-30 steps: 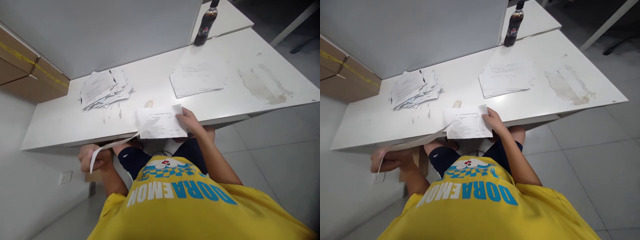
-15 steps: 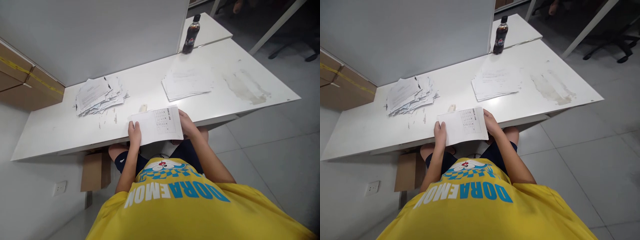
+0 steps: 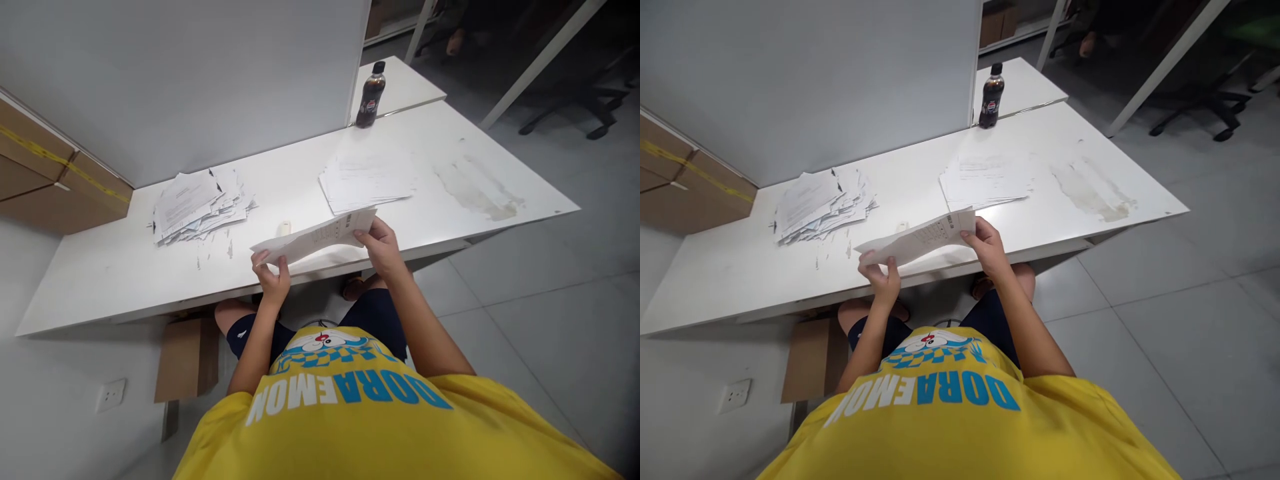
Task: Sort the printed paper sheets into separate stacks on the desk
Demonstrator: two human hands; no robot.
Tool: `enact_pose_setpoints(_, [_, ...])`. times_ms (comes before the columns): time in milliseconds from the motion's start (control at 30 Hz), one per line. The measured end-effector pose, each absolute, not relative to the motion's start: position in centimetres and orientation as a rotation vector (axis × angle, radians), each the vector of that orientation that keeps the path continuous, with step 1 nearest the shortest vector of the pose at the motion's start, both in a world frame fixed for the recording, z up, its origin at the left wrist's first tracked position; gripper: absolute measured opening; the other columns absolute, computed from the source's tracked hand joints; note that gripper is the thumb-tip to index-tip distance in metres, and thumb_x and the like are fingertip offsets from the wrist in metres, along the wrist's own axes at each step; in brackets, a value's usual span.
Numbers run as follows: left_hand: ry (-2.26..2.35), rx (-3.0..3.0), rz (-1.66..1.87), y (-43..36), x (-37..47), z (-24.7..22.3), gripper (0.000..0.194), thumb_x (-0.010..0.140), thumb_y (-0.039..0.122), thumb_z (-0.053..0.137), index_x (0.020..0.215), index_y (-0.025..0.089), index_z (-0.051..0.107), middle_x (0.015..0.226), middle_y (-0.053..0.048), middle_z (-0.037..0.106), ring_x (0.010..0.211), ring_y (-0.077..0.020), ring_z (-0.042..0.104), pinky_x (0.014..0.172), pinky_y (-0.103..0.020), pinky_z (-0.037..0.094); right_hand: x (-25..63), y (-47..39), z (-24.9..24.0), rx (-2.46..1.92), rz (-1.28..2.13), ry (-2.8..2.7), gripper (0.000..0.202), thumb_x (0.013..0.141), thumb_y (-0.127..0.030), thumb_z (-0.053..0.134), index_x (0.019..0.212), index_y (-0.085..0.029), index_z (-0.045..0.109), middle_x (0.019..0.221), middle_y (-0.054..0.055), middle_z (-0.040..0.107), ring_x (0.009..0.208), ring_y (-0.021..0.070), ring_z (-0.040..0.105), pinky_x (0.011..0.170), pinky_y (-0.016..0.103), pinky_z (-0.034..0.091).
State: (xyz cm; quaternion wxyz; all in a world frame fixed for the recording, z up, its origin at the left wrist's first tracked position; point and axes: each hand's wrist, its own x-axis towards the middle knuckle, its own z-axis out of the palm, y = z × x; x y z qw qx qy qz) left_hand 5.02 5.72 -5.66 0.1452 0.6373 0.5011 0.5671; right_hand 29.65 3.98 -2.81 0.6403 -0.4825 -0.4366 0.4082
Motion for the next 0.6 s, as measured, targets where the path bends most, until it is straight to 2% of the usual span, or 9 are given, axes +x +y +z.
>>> enact_pose_setpoints(67, [1.414, 1.743, 1.649, 6.0, 5.3, -6.4, 0.068, 0.089, 0.054, 0.056, 0.139, 0.025, 0.021, 0.127, -0.016, 0.044, 0.119, -0.0225, 0.053, 0.101, -0.038, 0.043, 30.0, 4.5, -3.4, -1.145, 0.981, -1.034, 0.032, 0.073, -0.047, 0.072, 0.094, -0.023, 0.068, 0.092, 0.002, 0.071, 0.092, 0.0232, 0.064, 0.086, 0.037, 0.049])
enact_pose_setpoints(133, [1.39, 1.615, 1.634, 6.1, 5.4, -6.6, 0.072, 0.089, 0.052, 0.057, 0.144, 0.025, 0.019, 0.123, -0.014, 0.049, 0.107, -0.0194, 0.059, 0.094, -0.034, 0.048, 30.3, 4.5, -3.7, -1.216, 0.994, -1.053, 0.03, 0.074, -0.048, 0.069, 0.087, -0.021, 0.068, 0.085, 0.002, 0.069, 0.085, 0.0215, 0.062, 0.081, 0.035, 0.049])
enact_pose_setpoints(200, [1.376, 1.532, 1.562, 5.8, 5.2, -6.4, 0.062, 0.088, 0.053, 0.058, 0.138, 0.023, 0.035, 0.108, -0.01, 0.056, 0.092, -0.0172, 0.062, 0.086, -0.031, 0.051, 30.6, 4.0, -3.5, -1.264, 0.981, -1.054, 0.029, 0.076, -0.049, 0.066, 0.085, -0.021, 0.067, 0.081, 0.001, 0.067, 0.081, 0.02, 0.06, 0.075, 0.032, 0.047])
enact_pose_setpoints(267, [1.385, 1.471, 1.521, 5.4, 4.7, -5.9, 0.049, 0.086, 0.052, 0.061, 0.122, 0.021, 0.052, 0.095, -0.006, 0.059, 0.086, -0.0167, 0.061, 0.08, -0.028, 0.051, 30.9, 3.4, -3.0, -1.297, 0.99, -1.067, 0.028, 0.078, -0.047, 0.064, 0.086, -0.02, 0.067, 0.081, 0.001, 0.066, 0.079, 0.0192, 0.059, 0.072, 0.03, 0.046])
enact_pose_setpoints(333, [1.405, 1.412, 1.506, 4.8, 4.1, -5.5, 0.039, 0.086, 0.048, 0.061, 0.112, 0.02, 0.058, 0.089, -0.004, 0.059, 0.083, -0.0158, 0.061, 0.076, -0.026, 0.051, 31.2, 2.7, -2.6, -1.359, 1.041, -1.086, 0.027, 0.077, -0.045, 0.063, 0.086, -0.02, 0.068, 0.08, 0.0, 0.065, 0.077, 0.0189, 0.059, 0.068, 0.029, 0.045])
enact_pose_setpoints(433, [1.428, 1.407, 1.417, 4.5, 3.2, -4.8, 0.031, 0.09, 0.04, 0.056, 0.114, 0.021, 0.06, 0.078, 0.0, 0.057, 0.069, -0.0131, 0.058, 0.067, -0.024, 0.05, 31.6, 1.5, -2.7, -1.474, 1.141, -1.041, 0.024, 0.075, -0.041, 0.063, 0.085, -0.019, 0.068, 0.076, 0.0, 0.065, 0.072, 0.019, 0.059, 0.064, 0.029, 0.046])
enact_pose_setpoints(500, [1.481, 1.497, 1.382, 4.8, 2.7, -4.3, 0.028, 0.093, 0.036, 0.051, 0.115, 0.021, 0.06, 0.079, 0.0, 0.059, 0.068, -0.0133, 0.059, 0.068, -0.026, 0.051, 31.7, 0.5, -3.2, -1.531, 1.217, -0.974, 0.025, 0.073, -0.04, 0.064, 0.085, -0.019, 0.069, 0.074, 0.001, 0.066, 0.069, 0.0195, 0.059, 0.062, 0.03, 0.047])
enact_pose_setpoints(600, [1.517, 1.741, 1.344, 6.4, 2.4, -3.6, 0.026, 0.094, 0.033, 0.047, 0.11, 0.021, 0.063, 0.101, -0.006, 0.064, 0.087, -0.0176, 0.064, 0.082, -0.033, 0.053, 31.6, -1.1, -4.2, -1.55, 1.363, -0.91, 0.028, 0.069, -0.04, 0.066, 0.086, -0.018, 0.07, 0.075, 0.002, 0.069, 0.069, 0.0204, 0.061, 0.061, 0.03, 0.048])
